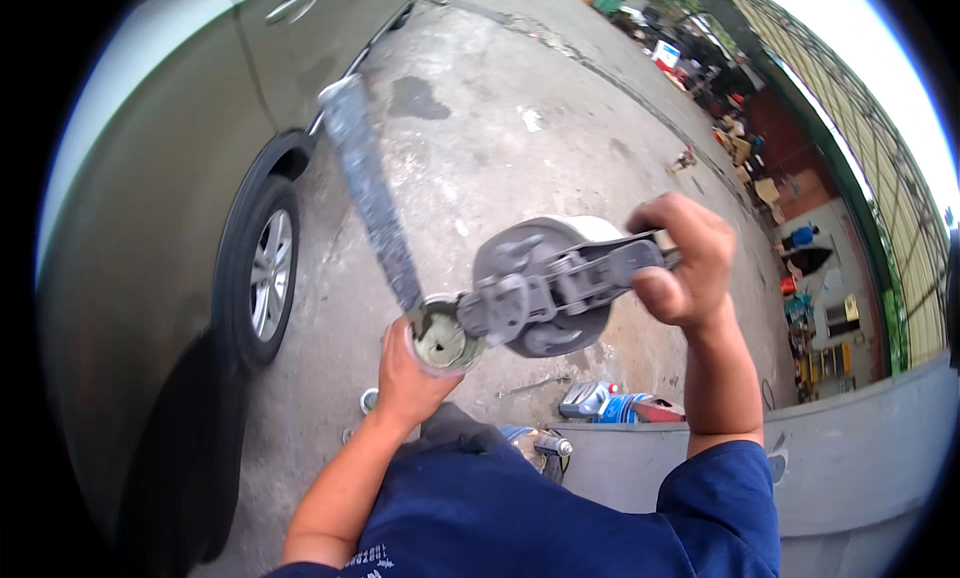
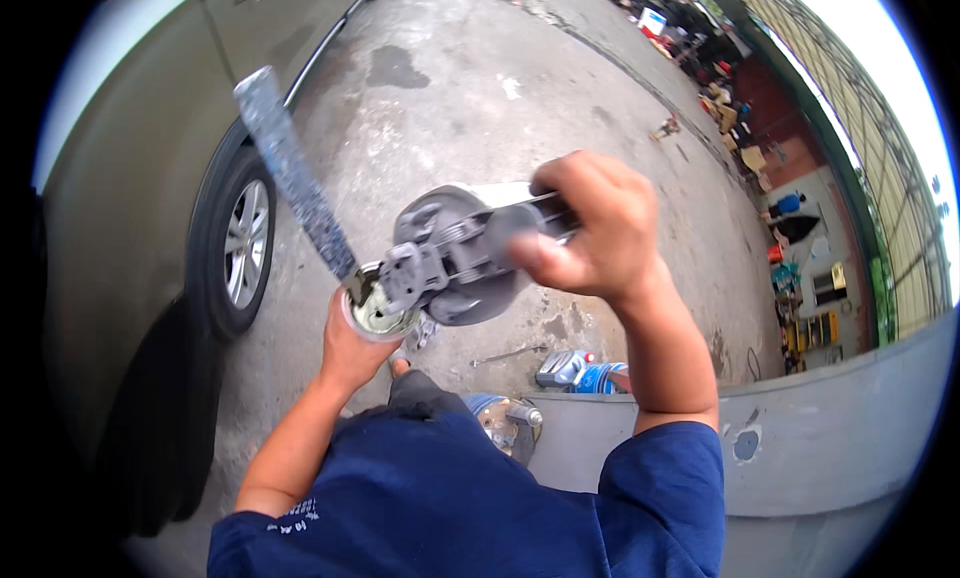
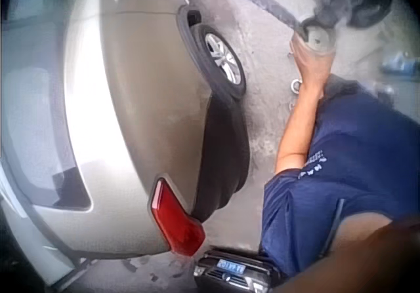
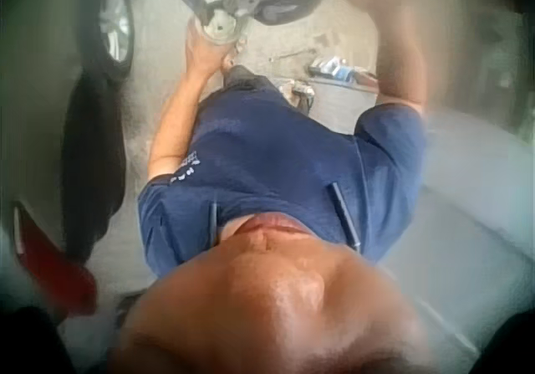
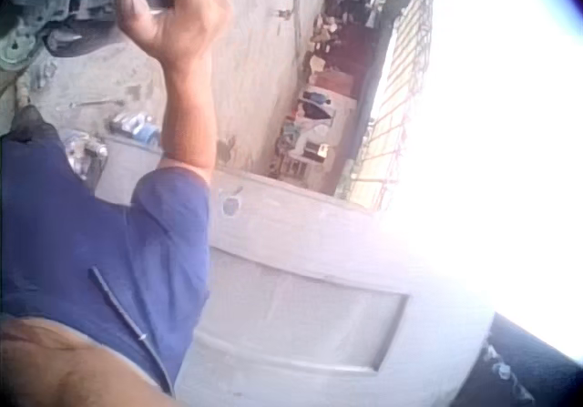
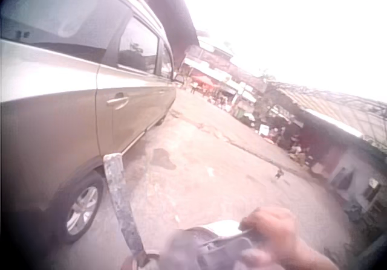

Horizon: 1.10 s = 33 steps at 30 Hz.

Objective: The person applies a grey paste-like substance to the rear quarter panel of a beige SUV using a metal spreader. They repeatedly dip the spreader into a small metal can to reload the material and smooth it onto the car's surface, occasionally wiping the tool on a nearby car part.

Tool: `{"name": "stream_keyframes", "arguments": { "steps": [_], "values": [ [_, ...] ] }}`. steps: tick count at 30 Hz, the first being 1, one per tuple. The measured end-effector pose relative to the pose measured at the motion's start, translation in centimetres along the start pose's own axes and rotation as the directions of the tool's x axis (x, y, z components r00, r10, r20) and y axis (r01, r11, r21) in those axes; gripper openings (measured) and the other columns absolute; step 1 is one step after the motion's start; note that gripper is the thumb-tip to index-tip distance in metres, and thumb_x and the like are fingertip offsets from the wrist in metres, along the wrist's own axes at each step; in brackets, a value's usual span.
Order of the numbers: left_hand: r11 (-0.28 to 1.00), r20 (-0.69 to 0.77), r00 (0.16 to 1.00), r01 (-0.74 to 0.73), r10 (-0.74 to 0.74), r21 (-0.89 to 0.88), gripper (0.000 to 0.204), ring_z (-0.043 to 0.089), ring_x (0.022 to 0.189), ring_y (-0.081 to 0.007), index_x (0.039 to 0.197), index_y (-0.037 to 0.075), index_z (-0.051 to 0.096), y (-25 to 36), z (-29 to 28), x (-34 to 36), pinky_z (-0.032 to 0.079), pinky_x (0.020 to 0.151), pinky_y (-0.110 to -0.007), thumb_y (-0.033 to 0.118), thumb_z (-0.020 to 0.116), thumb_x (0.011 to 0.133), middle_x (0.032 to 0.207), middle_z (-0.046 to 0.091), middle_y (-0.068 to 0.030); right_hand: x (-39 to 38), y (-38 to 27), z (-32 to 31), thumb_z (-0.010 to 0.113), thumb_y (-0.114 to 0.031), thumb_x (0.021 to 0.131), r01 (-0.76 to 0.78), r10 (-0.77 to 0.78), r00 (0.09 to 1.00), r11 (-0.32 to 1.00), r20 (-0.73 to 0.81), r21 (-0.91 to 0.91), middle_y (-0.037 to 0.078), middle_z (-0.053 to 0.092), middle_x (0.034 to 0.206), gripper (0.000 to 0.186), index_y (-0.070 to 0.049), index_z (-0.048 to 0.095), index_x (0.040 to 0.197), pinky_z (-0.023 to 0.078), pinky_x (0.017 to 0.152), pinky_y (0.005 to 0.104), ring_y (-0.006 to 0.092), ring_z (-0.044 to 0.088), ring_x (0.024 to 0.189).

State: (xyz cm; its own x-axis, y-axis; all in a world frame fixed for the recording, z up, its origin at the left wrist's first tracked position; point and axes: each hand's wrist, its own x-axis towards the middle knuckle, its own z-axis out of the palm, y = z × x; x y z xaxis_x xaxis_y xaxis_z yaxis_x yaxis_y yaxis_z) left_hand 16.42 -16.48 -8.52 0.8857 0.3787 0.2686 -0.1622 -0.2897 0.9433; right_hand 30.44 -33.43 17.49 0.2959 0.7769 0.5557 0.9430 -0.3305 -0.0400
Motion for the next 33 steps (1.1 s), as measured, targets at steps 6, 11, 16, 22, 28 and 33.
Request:
{"name": "stream_keyframes", "arguments": {
  "steps": [6,11,16,22,28,33],
  "values": [
    [1.0,0.091,0.996,0.019,-0.017,-0.025,0.07,0.059,0.106,-0.0278,0.127,0.0,0.047,-4.5,5.5,4.1,0.046,0.095,-0.038,0.006,0.082,0.067,0.117,0.059,-0.0158,-5.3,8.2,3.8,0.069,-0.05,0.078,-0.412,0.415,0.91,0.899,0.014,0.147,0.017,0.062,0.068,0.049,-0.002,0.063,0.076,0.05,0.057,0.0423,0.0357,0.063,0.063],
    [0.998,0.227,0.973,0.044,-0.033,-0.045,0.073,0.057,0.109,-0.0265,0.13,0.0,0.045,-8.5,11.1,7.5,0.044,0.098,-0.038,0.006,0.082,0.067,0.12,0.057,-0.0152,-14.2,15.2,7.3,0.061,-0.051,0.085,-0.789,0.806,0.585,0.539,0.092,0.293,0.017,0.063,0.07,0.052,0.001,0.063,0.081,0.048,0.06,0.04,0.0311,0.062,0.063],
    [0.994,0.359,0.931,0.095,-0.068,-0.06,0.079,0.056,0.112,-0.0274,0.132,0.001,0.042,-16.0,15.8,10.1,0.042,0.101,-0.039,0.007,0.082,0.065,0.123,0.055,-0.0148,-26.5,21.7,10.9,0.053,-0.046,0.092,-0.835,0.963,0.149,0.002,0.223,0.55,0.007,0.061,0.067,0.049,0.0,0.065,0.082,0.045,0.058,0.0348,0.0167,0.058,0.065],
    [0.99,0.286,0.955,0.108,-0.078,-0.091,0.093,0.045,0.13,-0.0287,0.142,0.002,0.033,-23.6,17.7,12.8,0.034,0.112,-0.042,0.013,0.084,0.066,0.139,0.046,-0.0167,-42.1,27.6,22.6,0.046,-0.044,0.093,-0.639,0.944,-0.232,-0.33,0.234,0.695,0.009,0.062,0.072,0.045,-0.003,0.064,0.091,0.045,0.06,0.0334,0.0196,0.058,0.062],
    [0.998,0.078,0.997,0.011,-0.007,-0.057,0.089,0.043,0.132,-0.0335,0.141,0.002,0.031,-32.1,20.8,16.3,0.031,0.113,-0.047,0.025,0.083,0.073,0.14,0.044,-0.0196,-54.7,31.1,40.3,0.05,-0.043,0.092,-0.128,0.706,-0.612,-0.533,0.356,0.837,0.009,0.065,0.086,0.041,-0.007,0.062,0.108,0.049,0.068,0.0353,0.0225,0.059,0.07],
    [0.983,0.114,0.991,0.051,-0.072,0.178,0.097,0.041,0.134,-0.0364,0.146,0.001,0.024,-39.5,19.3,15.1,0.026,0.115,-0.051,0.037,0.08,0.076,0.145,0.039,-0.0222,-65.3,31.6,54.7,0.058,-0.04,0.09,0.049,0.568,-0.665,-0.616,0.485,0.787,0.009,0.066,0.099,0.038,-0.008,0.064,0.108,0.044,0.094,0.0422,0.0268,0.062,0.094]
  ]
}}
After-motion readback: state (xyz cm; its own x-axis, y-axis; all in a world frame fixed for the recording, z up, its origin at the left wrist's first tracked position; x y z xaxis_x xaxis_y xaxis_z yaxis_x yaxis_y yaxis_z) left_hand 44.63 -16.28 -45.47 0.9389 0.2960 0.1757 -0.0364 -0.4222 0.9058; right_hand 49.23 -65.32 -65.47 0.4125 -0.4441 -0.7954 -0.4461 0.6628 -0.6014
